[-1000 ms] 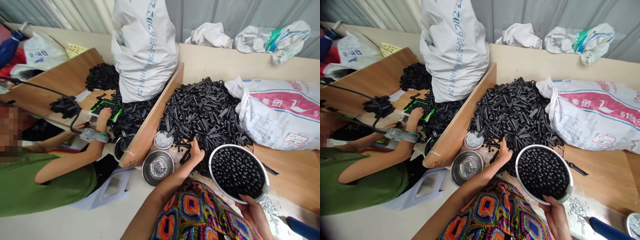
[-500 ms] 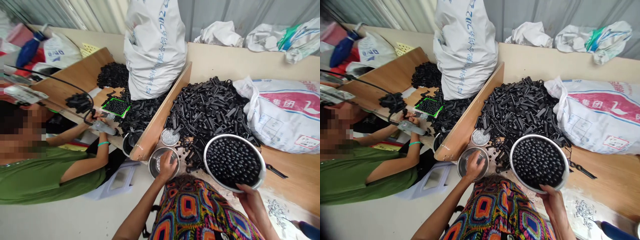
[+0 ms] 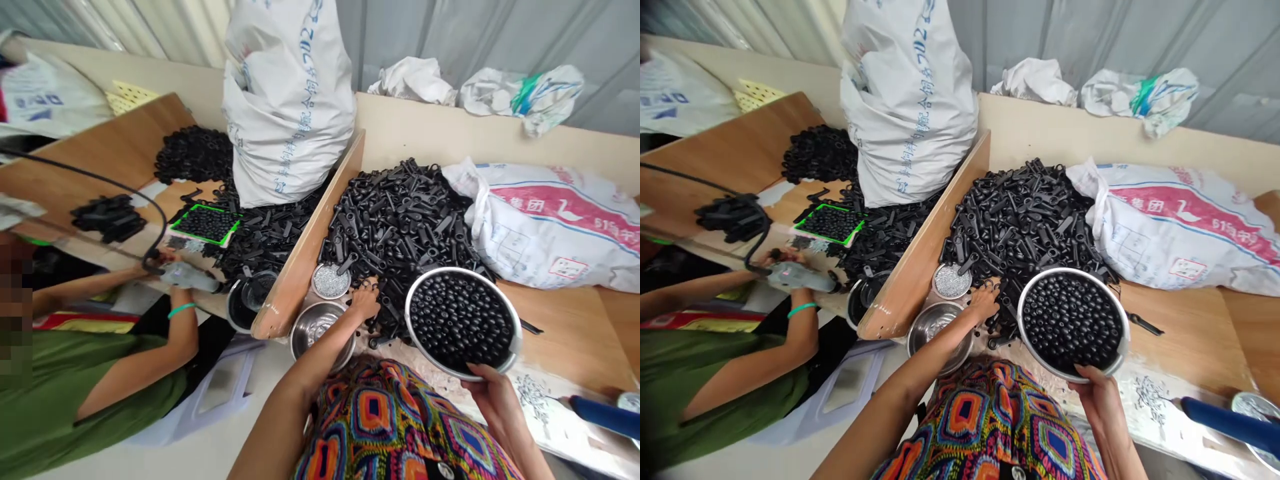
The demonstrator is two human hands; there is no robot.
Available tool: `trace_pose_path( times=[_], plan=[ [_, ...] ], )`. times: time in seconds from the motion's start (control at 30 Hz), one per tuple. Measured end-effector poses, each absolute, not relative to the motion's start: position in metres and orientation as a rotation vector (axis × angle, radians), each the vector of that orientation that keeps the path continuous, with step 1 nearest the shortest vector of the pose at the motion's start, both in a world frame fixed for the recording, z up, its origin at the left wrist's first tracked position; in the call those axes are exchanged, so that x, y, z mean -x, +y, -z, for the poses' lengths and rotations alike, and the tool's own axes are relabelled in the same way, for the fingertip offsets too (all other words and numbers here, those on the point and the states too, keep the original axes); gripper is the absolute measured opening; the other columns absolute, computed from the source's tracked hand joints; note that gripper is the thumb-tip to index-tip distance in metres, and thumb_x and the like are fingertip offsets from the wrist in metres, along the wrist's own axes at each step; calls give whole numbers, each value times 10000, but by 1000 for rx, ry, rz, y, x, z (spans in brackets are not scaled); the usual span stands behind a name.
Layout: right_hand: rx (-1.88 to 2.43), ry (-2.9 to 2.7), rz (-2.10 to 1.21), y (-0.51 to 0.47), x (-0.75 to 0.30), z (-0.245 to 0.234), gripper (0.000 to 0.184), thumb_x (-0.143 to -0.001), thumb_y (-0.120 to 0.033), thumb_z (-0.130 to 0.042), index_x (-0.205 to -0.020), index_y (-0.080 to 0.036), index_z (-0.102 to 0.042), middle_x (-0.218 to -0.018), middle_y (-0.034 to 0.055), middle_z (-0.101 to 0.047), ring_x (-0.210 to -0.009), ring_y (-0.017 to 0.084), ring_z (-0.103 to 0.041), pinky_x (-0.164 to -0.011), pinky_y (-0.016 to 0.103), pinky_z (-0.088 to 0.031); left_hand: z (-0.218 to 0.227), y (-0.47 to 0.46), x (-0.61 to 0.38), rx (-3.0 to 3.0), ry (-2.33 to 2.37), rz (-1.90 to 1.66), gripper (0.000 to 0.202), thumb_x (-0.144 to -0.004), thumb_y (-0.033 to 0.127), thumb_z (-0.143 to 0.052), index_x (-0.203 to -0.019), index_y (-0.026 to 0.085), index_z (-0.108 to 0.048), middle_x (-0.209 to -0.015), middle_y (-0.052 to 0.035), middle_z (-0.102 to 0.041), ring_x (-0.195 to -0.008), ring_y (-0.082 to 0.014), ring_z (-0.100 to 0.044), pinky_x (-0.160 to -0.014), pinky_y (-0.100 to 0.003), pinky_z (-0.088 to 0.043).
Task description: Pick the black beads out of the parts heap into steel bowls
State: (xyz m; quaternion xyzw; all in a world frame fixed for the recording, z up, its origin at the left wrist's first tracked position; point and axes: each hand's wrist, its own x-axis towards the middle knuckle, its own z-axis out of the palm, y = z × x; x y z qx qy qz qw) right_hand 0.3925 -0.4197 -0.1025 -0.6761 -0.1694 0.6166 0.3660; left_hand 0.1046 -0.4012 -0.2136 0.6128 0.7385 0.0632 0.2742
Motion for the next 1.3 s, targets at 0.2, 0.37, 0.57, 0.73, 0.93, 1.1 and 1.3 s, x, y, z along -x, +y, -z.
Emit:
trace_pose_path(
  times=[0.2, 0.37, 0.57, 0.73, 0.93, 1.1, 1.3],
  plan=[
    [1742, -332, -1489, -429, -419, 103, 365, -325, -103, -773, -644, -127, -597, -588, -27, -609, -417, 103, -512, -321, 197, -466, 218, -393, -103, -1760, 1895, 0, 434, -684, 117, -563, -1110, 172, -497, -1251, -133, -455, -1194, -281, -378, -905, -396, -413],
    [1716, -264, -1453, -427, -436, 109, 363, -330, -106, -787, -631, -114, -585, -562, -21, -605, -417, 100, -512, -333, 191, -470, 218, -385, -94, -1878, 1825, 17, 343, -726, 29, -442, -1018, 172, -550, -1144, -120, -530, -1095, -238, -479, -893, -358, -418],
    [1722, -203, -1437, -412, -447, 114, 381, -284, -106, -807, -580, -102, -565, -513, -28, -581, -404, 114, -512, -320, 205, -465, 208, -388, -82, -1886, 1806, -76, 205, -737, 65, -447, -739, 177, -619, -937, -73, -597, -887, -189, -584, -784, -293, -455],
    [1734, -162, -1440, -401, -447, 123, 400, -269, -90, -787, -604, -119, -570, -527, -39, -591, -405, 115, -519, -322, 200, -475, 165, -353, -74, -1820, 1799, -313, 200, -738, 85, -472, -645, 181, -622, -807, -21, -612, -784, -131, -581, -760, -240, -461],
    [1753, -155, -1492, -399, -447, 131, 377, -288, -81, -765, -613, -129, -580, -523, -47, -589, -409, 115, -520, -324, 196, -474, 96, -289, -46, -1527, 1972, -1112, 420, -845, 231, -456, -1262, 191, -441, -1290, -80, -456, -1076, -143, -511, -845, -254, -472],
    [1772, -158, -1514, -401, -447, 132, 334, -296, -88, -764, -575, -119, -582, -521, -36, -592, -409, 113, -518, -321, 195, -468, 128, -341, -70, -1583, 2030, -236, 401, -825, 237, -479, -1225, 242, -511, -1197, -73, -528, -1038, -203, -553, -886, -331, -465],
    [1780, -182, -1532, -399, -449, 130, 350, -296, -89, -771, -593, -113, -588, -523, -26, -599, -408, 115, -520, -337, 198, -477, 200, -391, -110, -1573, 1931, 79, 719, -620, -17, -545, -1270, 286, -496, -1422, -131, -299, -1070, -313, -543, -862, -407, -467]
  ],
)
